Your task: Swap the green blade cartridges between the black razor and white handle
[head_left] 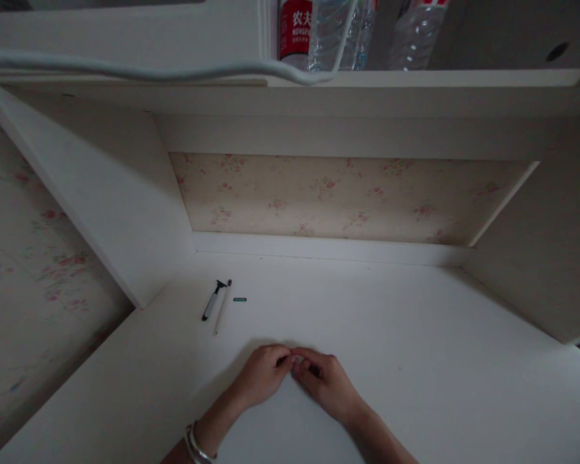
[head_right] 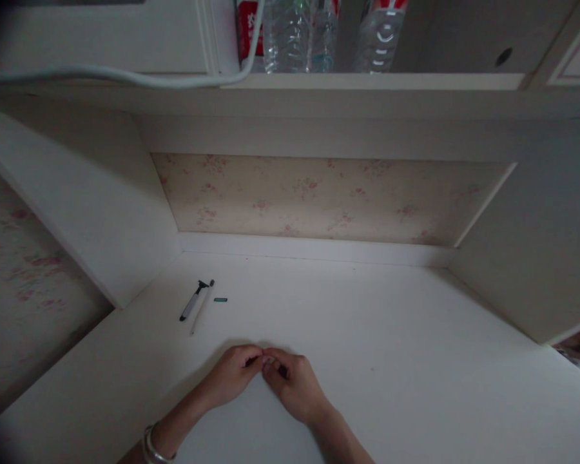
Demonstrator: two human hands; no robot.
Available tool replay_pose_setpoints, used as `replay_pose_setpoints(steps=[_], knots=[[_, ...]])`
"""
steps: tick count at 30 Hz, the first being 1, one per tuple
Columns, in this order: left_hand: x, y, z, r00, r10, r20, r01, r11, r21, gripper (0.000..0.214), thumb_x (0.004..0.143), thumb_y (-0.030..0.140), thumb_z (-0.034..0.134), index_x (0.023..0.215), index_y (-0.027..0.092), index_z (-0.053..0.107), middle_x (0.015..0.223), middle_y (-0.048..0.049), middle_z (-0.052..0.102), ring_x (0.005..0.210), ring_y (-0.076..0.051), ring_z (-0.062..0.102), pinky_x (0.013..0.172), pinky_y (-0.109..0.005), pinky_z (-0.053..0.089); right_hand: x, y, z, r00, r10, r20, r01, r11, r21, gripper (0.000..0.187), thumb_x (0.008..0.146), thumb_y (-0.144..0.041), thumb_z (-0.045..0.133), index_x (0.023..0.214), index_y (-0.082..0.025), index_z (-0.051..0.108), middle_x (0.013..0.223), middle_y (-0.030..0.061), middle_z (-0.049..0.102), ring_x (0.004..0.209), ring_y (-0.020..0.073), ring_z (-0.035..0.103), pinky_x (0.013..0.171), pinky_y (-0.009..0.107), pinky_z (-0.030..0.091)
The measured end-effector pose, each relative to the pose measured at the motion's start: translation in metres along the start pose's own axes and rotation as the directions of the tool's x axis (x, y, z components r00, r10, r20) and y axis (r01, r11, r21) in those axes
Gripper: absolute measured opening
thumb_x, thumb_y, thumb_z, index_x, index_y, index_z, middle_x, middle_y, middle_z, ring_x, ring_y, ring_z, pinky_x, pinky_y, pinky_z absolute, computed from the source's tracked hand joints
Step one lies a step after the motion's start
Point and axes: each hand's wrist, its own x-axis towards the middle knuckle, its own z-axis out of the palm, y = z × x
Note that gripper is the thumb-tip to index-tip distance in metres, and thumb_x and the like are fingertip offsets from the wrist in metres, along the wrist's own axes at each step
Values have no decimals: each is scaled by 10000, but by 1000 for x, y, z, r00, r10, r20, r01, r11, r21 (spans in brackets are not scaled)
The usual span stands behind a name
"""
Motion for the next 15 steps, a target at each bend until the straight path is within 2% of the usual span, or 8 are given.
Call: replay_pose_setpoints(steps=[4, 10, 15], knots=[[0, 1, 0, 1000, -6, 3, 7, 1000, -9, 305, 908, 295, 409, 834, 188, 685, 792, -14, 686, 740, -153, 593, 664, -224, 405, 0, 0, 0, 1000, -4, -1, 4, 1000, 5, 235, 880, -313, 491, 955, -195, 680, 639, -22, 540, 574, 123, 443, 523, 219, 344], [0, 0, 0, 1000, -11, 0, 11, 1000, -18, 286, 896, 269, 419, 842, 190, 688, 829, -21, 699, 768, -160, 603, 679, -227, 411, 0, 2, 1, 1000, 13, -8, -13, 1000, -2, 251, 876, -301, 496, 1013, -196, 678, 654, -21, 564, 571, 122, 451, 518, 218, 337], [0, 0, 0, 1000, -1, 2, 1, 1000, -26, 280, 893, 259, 424, 841, 198, 692, 839, -14, 704, 775, -159, 603, 685, -226, 408, 0, -1, 1, 1000, 13, -7, -13, 1000, 1, 233, 874, -317, 495, 936, -193, 683, 643, -23, 561, 580, 127, 462, 523, 220, 345]])
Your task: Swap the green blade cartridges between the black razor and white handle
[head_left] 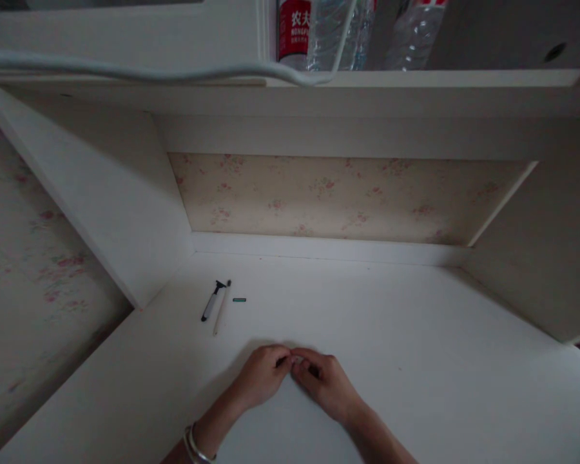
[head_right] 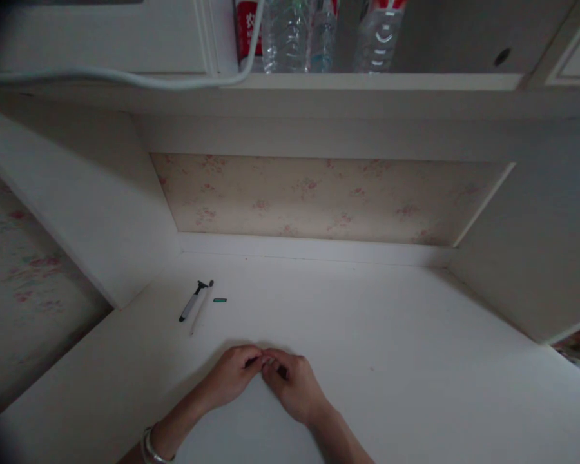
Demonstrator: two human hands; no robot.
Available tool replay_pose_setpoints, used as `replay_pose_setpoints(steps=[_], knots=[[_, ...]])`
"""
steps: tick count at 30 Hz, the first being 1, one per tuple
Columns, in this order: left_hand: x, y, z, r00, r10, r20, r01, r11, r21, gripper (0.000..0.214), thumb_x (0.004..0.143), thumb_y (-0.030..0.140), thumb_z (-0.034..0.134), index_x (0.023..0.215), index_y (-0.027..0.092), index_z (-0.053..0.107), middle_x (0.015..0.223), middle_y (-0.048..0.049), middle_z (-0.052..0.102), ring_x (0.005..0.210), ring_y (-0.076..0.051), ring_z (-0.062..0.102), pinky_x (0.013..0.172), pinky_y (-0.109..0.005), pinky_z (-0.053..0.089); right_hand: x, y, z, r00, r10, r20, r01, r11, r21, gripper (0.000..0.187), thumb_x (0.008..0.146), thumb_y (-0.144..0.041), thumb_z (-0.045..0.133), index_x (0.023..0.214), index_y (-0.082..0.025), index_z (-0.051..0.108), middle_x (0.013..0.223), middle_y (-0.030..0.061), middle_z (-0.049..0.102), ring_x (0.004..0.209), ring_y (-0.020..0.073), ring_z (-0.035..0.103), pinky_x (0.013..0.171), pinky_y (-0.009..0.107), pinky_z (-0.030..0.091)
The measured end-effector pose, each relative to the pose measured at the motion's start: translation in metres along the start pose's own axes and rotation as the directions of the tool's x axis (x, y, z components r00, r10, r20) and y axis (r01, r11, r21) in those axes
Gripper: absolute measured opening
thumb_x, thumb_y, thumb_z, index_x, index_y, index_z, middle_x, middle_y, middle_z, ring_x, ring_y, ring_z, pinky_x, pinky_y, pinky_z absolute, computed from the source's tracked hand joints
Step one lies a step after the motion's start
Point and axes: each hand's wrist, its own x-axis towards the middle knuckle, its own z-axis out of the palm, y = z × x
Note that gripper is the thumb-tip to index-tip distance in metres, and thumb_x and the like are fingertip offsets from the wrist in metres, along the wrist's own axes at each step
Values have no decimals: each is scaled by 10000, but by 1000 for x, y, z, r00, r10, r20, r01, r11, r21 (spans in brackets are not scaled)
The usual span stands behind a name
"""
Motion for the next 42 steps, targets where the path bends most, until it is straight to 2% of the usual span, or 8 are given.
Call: replay_pose_setpoints(steps=[10, 22, 42], knots=[[0, 0, -1, 1000, -6, -2, 6, 1000, 22, 290, 894, 271, 419, 823, 196, 690, 800, -13, 693, 752, -157, 601, 658, -227, 394, 0, 1, -1, 1000, -6, 13, 6, 1000, 20, 244, 874, -274, 504, 1033, -203, 675, 645, -26, 556, 572, 123, 449, 517, 219, 336], [0, -2, 0, 1000, 19, 0, -19, 999, 33, 301, 913, 287, 414, 798, 192, 675, 758, -4, 679, 716, -145, 590, 657, -226, 388, 0, 1, 0, 1000, -17, 16, 17, 1000, 21, 195, 881, -258, 489, 937, -194, 664, 653, -27, 534, 583, 120, 440, 525, 218, 335], [0, -1, 1, 1000, 12, -11, -12, 1000, 27, 289, 901, 275, 422, 800, 194, 680, 771, 0, 687, 716, -143, 592, 652, -228, 384, 0, 7, 1, 1000, -12, 20, 12, 1000, -4, 232, 881, -257, 488, 1013, -200, 670, 654, -21, 558, 581, 126, 458, 528, 219, 346]])
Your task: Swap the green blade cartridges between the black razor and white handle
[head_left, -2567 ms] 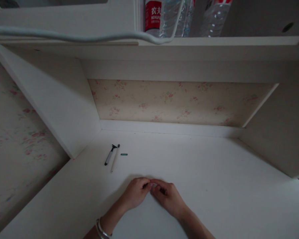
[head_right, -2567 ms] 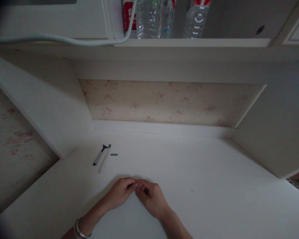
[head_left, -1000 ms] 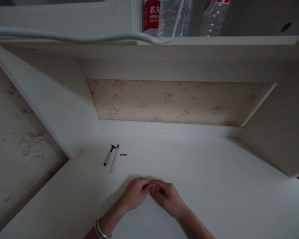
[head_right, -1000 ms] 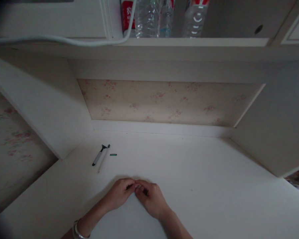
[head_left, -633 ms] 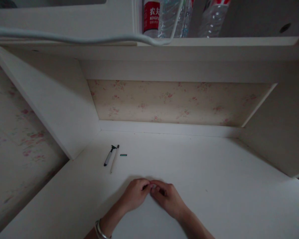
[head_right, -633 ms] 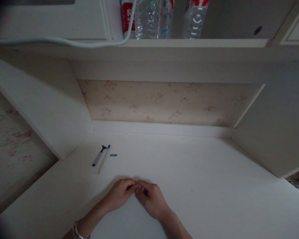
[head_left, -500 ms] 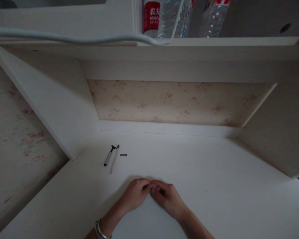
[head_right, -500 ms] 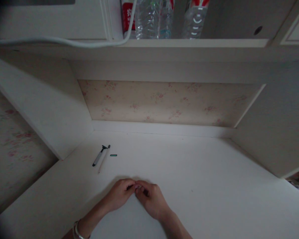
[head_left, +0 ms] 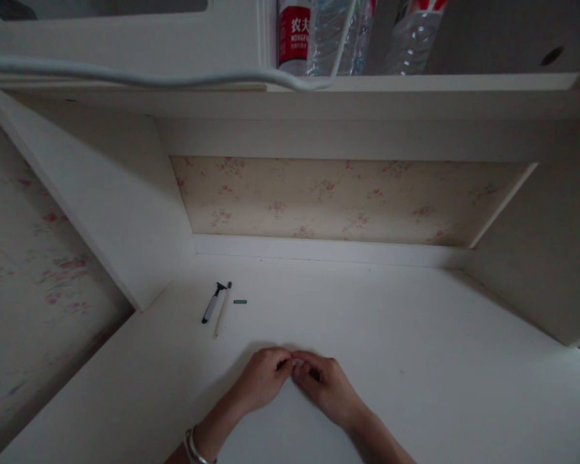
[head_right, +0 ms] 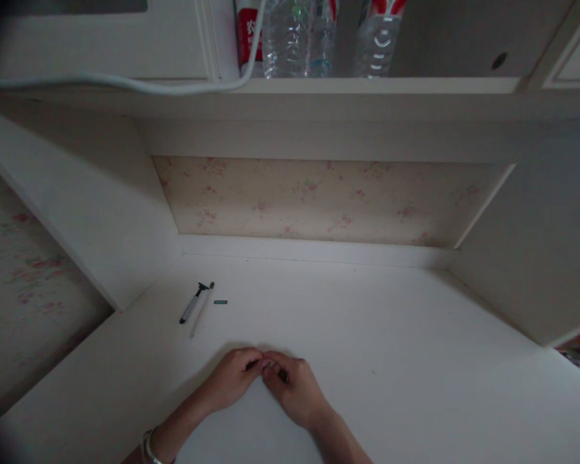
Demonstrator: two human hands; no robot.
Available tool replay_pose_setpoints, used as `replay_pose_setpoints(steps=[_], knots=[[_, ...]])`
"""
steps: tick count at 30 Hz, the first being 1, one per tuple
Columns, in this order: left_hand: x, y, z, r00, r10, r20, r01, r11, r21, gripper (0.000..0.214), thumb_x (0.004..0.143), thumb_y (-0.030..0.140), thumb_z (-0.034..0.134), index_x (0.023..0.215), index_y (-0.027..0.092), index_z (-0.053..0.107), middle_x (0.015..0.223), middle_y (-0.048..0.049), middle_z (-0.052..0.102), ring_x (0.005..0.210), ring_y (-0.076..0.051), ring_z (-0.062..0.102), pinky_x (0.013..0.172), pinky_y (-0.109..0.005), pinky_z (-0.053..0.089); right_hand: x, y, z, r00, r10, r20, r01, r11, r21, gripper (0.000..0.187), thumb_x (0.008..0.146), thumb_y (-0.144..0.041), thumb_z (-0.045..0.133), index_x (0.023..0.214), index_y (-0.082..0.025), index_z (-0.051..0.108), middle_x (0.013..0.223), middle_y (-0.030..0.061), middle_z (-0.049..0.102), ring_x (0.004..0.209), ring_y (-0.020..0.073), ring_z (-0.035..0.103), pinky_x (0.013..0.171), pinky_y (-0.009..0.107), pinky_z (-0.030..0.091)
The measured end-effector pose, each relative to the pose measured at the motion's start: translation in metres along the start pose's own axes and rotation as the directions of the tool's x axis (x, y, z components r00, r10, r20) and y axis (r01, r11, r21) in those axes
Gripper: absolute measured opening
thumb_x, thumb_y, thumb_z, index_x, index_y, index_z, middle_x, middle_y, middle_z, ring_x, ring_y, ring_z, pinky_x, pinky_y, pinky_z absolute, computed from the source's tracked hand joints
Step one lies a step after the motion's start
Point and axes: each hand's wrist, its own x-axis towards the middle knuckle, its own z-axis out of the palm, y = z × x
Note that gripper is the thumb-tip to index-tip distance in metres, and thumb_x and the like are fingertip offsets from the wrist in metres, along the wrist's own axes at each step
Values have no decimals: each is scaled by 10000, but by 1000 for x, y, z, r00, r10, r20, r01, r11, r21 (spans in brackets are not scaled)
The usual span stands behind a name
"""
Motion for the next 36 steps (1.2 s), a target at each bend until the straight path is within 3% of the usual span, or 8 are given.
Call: replay_pose_setpoints(steps=[19, 36], knots=[[1, -3, 3, 1000, -6, 5, 6, 1000, 2, 290, 905, 286, 422, 798, 199, 678, 767, -2, 685, 723, -148, 592, 640, -220, 388, 0, -3, -1, 1000, -14, 2, 14, 1000, 6, 188, 873, -239, 490, 939, -202, 661, 654, -31, 543, 583, 122, 451, 532, 215, 339], [0, 0, 0, 1000, -11, 16, 11, 1000, 3, 286, 899, 282, 419, 815, 196, 679, 796, -6, 691, 748, -148, 602, 659, -225, 395, -1, -7, -1, 1000, 7, 2, -7, 1000, -6, 231, 880, -274, 481, 991, -206, 672, 667, -19, 576, 595, 131, 483, 544, 217, 361]])
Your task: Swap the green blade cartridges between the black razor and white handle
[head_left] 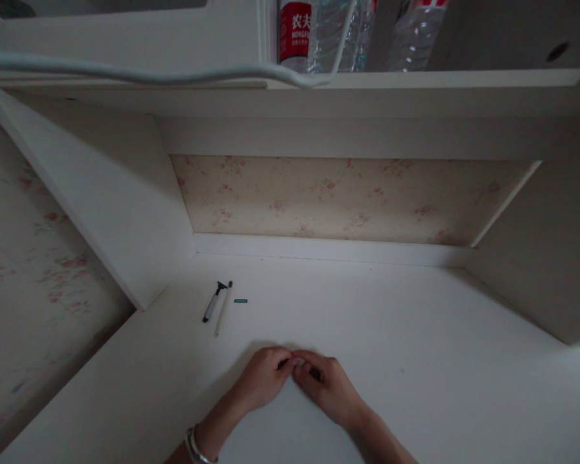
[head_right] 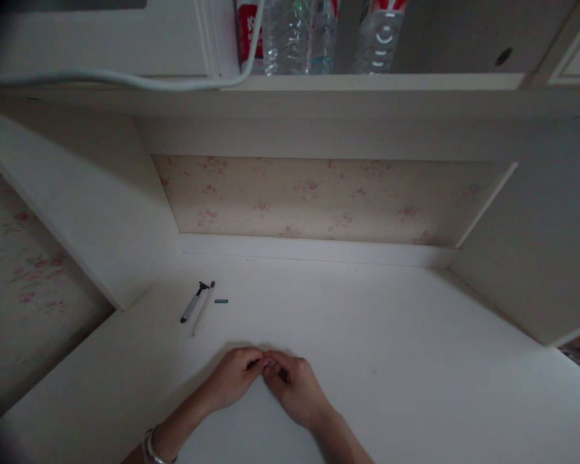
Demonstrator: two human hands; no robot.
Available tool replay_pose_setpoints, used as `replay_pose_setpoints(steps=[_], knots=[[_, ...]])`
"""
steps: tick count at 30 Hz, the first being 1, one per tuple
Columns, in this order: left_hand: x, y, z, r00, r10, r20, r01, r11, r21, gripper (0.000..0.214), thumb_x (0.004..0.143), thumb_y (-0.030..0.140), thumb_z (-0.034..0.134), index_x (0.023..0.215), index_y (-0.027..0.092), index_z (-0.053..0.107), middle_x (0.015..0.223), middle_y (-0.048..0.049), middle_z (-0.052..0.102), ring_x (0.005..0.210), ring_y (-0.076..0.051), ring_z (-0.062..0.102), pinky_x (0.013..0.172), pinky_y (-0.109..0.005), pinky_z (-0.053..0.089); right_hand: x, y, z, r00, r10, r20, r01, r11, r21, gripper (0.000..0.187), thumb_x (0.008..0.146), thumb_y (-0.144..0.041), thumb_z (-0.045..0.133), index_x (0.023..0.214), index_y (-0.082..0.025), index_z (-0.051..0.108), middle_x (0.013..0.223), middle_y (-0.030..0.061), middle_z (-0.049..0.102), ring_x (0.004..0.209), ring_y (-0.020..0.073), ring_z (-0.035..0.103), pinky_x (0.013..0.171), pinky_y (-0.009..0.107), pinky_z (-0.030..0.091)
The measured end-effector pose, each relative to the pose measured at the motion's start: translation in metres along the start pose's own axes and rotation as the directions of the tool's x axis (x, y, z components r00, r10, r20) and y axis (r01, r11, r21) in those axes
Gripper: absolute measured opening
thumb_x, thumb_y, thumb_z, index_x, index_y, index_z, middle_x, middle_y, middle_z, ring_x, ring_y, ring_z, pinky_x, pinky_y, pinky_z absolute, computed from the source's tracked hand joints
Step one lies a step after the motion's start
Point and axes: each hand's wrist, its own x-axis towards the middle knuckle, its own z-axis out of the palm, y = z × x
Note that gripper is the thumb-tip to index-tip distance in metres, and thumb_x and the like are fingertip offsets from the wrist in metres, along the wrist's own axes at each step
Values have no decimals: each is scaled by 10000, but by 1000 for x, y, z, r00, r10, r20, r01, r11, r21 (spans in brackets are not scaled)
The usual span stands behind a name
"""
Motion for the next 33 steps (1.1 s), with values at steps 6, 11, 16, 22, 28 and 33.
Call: replay_pose_setpoints(steps=[6, 11, 16, 22, 28, 33], knots=[[-1, -1, 1, 1000, 11, -10, -11, 1000, 9, 286, 900, 271, 419, 803, 195, 677, 774, -5, 686, 722, -147, 594, 642, -229, 383, 0, -1, -1, 1000, 10, 0, -10, 1000, -12, 250, 876, -308, 480, 995, -200, 671, 670, -7, 583, 599, 139, 488, 549, 225, 366], [-1, -3, 2, 1000, -5, -4, 5, 1000, 9, 285, 897, 265, 422, 799, 188, 678, 781, -15, 688, 734, -154, 595, 646, -228, 390, -1, -1, 0, 1000, -1, -3, 1, 1000, -2, 205, 874, -279, 479, 921, -202, 663, 650, -23, 550, 577, 126, 456, 521, 217, 334], [0, -1, 0, 1000, 7, 0, -7, 1000, -6, 278, 901, 276, 427, 834, 196, 684, 802, -9, 690, 745, -150, 597, 660, -227, 397, -1, -2, -1, 1000, -14, -6, 14, 1000, -14, 189, 875, -262, 480, 918, -201, 654, 666, -24, 559, 592, 126, 469, 539, 216, 351], [0, 0, 0, 1000, -10, -1, 10, 999, 36, 289, 902, 277, 420, 827, 193, 686, 783, -10, 687, 726, -149, 594, 642, -231, 388, 0, 1, 0, 1000, -11, -15, 10, 1000, -25, 210, 877, -294, 489, 943, -200, 664, 686, -9, 589, 605, 136, 491, 544, 222, 371], [0, -2, 1, 1000, 8, -19, -7, 999, 39, 302, 905, 294, 413, 818, 198, 685, 771, -5, 683, 723, -148, 590, 647, -231, 383, 1, 6, 1, 1000, -10, -15, 10, 1000, -10, 248, 879, -336, 489, 978, -204, 674, 644, -19, 567, 577, 133, 474, 529, 222, 368], [1, -4, -2, 999, -25, -33, 26, 999, 33, 318, 899, 310, 400, 847, 183, 686, 793, -24, 682, 742, -158, 582, 664, -232, 403, 2, 14, 3, 999, -7, -38, 7, 1000, -1, 309, 874, -354, 495, 1075, -193, 666, 631, -11, 573, 553, 131, 469, 509, 222, 371]])
